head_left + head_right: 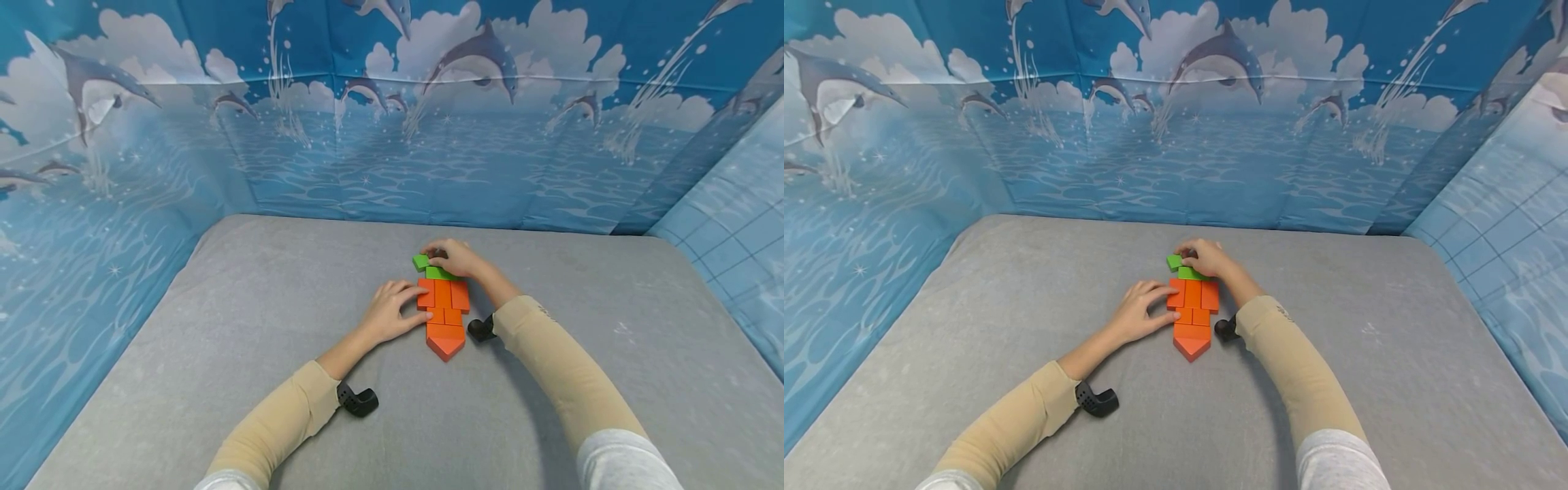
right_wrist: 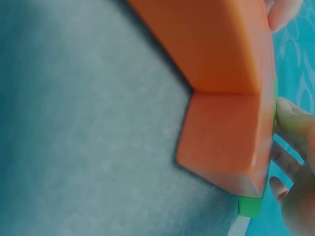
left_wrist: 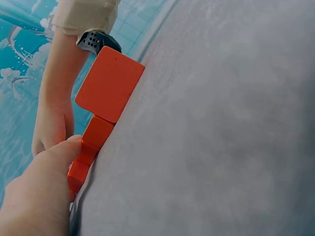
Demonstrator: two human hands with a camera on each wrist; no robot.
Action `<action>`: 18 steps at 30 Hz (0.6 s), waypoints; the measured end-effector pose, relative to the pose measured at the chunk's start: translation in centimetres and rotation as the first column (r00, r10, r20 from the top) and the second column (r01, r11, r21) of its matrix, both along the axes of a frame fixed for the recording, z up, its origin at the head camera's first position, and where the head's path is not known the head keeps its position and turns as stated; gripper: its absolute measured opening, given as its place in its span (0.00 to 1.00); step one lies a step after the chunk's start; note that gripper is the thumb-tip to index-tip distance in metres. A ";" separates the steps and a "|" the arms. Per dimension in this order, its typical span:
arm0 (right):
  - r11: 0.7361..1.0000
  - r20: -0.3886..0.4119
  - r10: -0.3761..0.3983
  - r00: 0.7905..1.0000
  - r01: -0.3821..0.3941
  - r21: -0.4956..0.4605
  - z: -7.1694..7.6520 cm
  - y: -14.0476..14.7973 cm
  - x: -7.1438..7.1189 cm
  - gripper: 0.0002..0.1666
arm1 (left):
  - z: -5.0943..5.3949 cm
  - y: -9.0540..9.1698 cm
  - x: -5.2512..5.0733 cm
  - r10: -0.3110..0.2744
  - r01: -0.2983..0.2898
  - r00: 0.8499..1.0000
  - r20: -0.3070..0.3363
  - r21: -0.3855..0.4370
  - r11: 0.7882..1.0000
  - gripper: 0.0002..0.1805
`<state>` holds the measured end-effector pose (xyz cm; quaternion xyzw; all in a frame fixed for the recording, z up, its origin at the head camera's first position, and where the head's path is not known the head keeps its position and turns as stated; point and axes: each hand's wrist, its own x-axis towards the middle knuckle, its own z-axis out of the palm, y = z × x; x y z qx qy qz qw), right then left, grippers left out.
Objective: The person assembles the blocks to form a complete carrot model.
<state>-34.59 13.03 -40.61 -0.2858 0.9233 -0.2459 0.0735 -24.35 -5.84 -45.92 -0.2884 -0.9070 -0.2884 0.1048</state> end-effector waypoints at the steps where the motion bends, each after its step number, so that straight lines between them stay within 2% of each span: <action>1: 1.000 0.001 0.000 1.000 0.000 0.001 0.0 0.0 0.0 0.16 | 0.0 0.0 0.0 0.000 0.000 1.000 -0.001 -0.001 1.000 0.26; 9: 1.000 0.012 -0.007 1.000 0.006 0.012 -0.1 0.2 0.0 0.16 | -0.1 0.1 -0.1 -0.004 0.004 1.000 -0.002 -0.002 1.000 0.26; 13: 1.000 0.018 0.004 1.000 -0.003 -0.017 -0.1 0.4 -0.1 0.17 | -0.1 0.2 -0.1 -0.004 0.004 1.000 0.000 -0.002 1.000 0.26; 16: 0.999 -0.005 0.013 1.000 -0.013 -0.052 0.6 0.8 -0.2 0.19 | -0.1 0.2 -0.1 -0.006 0.006 1.000 0.000 0.005 1.000 0.26; 18: 0.997 -0.038 0.005 0.999 -0.008 -0.077 1.5 1.3 -0.1 0.20 | -0.1 0.1 -0.1 -0.010 0.010 1.000 -0.001 0.028 1.000 0.26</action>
